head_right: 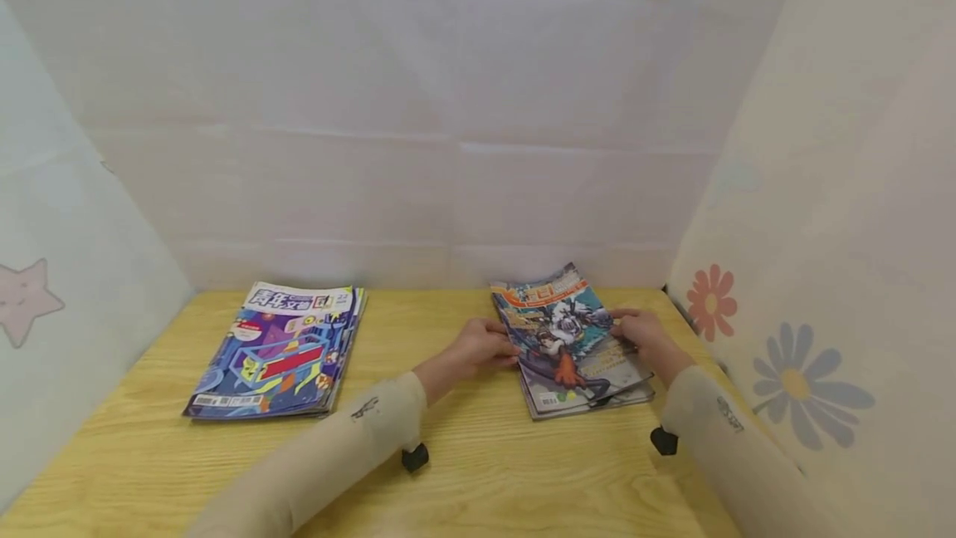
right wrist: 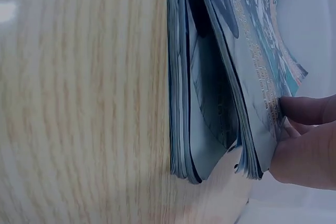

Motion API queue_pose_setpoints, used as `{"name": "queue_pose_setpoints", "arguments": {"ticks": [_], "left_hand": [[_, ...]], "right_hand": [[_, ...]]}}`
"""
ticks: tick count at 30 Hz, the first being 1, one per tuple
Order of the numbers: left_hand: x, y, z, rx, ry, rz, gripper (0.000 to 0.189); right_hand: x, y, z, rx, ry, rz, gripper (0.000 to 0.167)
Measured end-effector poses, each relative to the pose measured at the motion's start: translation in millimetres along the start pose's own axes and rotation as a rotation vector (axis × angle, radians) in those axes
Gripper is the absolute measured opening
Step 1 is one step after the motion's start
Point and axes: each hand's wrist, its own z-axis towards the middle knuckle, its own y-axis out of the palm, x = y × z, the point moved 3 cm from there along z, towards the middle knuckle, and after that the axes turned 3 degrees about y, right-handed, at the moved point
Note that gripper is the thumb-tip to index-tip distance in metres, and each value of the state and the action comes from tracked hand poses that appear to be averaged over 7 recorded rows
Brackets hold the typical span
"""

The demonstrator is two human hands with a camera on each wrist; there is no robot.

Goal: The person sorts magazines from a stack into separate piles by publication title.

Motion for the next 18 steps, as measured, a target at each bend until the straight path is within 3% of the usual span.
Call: {"name": "queue_pose_setpoints", "arguments": {"ticks": [8,14,18], "left_hand": [[-0.9,7.3,4.7,0.090,0.016,0.116,0.052],[1.8,14.5,4.0,0.109,0.015,0.196,0.063],[2.3,14.5,1.7,0.073,0.011,0.286,0.066]], "right_hand": [[-1,-3,-0.5,0.027,0.017,-0.118,0.054],[-1,-9,-5.5,0.035,0.066,-0.141,0.044],[-11,-3,-17.4,0.075,0.002,-0.339,0.042]]}}
